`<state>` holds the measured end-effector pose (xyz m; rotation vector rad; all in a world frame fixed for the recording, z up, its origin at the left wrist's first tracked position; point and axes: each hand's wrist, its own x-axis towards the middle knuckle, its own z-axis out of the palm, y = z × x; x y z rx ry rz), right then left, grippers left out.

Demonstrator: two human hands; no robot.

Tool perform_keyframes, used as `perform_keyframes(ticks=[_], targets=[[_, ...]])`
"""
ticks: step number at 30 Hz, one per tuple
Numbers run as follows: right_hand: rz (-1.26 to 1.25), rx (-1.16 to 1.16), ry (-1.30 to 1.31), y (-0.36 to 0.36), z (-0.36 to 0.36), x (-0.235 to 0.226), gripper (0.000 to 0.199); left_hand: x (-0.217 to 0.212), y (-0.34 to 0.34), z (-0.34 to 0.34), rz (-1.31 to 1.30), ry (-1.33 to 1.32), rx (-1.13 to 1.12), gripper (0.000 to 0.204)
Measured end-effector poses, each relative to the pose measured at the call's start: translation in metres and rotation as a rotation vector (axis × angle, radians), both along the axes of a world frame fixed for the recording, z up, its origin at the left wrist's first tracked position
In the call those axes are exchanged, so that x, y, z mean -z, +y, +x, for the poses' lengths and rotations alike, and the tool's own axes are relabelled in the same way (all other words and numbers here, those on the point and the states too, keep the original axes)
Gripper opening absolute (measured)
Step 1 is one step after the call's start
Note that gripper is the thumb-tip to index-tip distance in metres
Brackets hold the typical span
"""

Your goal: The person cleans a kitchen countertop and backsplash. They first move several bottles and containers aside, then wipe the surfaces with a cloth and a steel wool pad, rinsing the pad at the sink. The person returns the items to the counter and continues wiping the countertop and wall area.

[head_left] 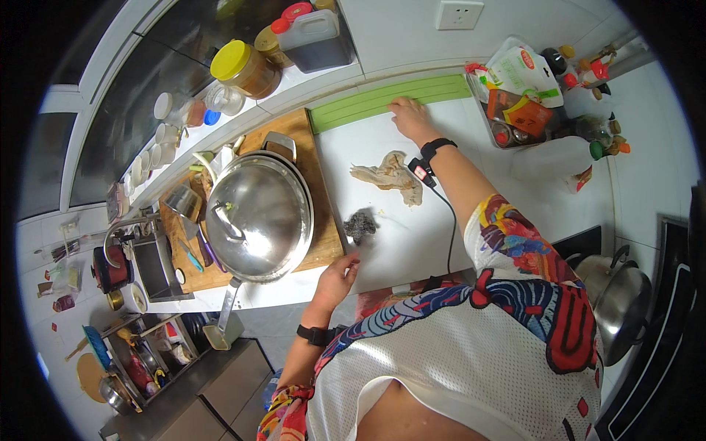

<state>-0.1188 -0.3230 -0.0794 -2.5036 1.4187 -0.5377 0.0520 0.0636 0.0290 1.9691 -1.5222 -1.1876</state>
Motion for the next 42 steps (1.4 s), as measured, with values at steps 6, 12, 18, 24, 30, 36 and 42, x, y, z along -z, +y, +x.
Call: perform_keyframes(ticks=[6, 12, 18, 24, 30, 36, 42], targets=[[-0.018, 0.020, -0.020, 0.018, -0.012, 0.009, 0.023, -0.002, -0.002, 0.000, 0.018, 0.013, 0.001, 0.030], [0.060, 0.077, -0.107, 0.030, -0.012, 0.016, 0.025, -0.004, 0.001, 0.005, 0.016, 0.007, -0.017, 0.029], [0.016, -0.022, 0.024, 0.034, -0.017, -0.002, 0.027, -0.005, 0.008, 0.017, -0.006, 0.010, 0.000, 0.029], [0.142, -0.240, -0.043, 0.150, -0.010, -0.017, 0.031, -0.003, 0.020, 0.027, -0.035, 0.030, -0.028, 0.028], [0.185, -0.306, -0.291, 0.166, -0.036, 0.028, 0.028, 0.001, 0.032, 0.037, -0.084, 0.023, -0.014, 0.027], [-0.206, 0.292, -0.180, 0.058, -0.091, 0.026, 0.020, 0.000, 0.041, 0.047, -0.021, 0.006, 0.016, 0.034], [0.219, -0.029, -0.595, 0.166, -0.018, 0.026, 0.016, 0.003, -0.018, 0.020, -0.353, -0.173, 0.230, 0.062]])
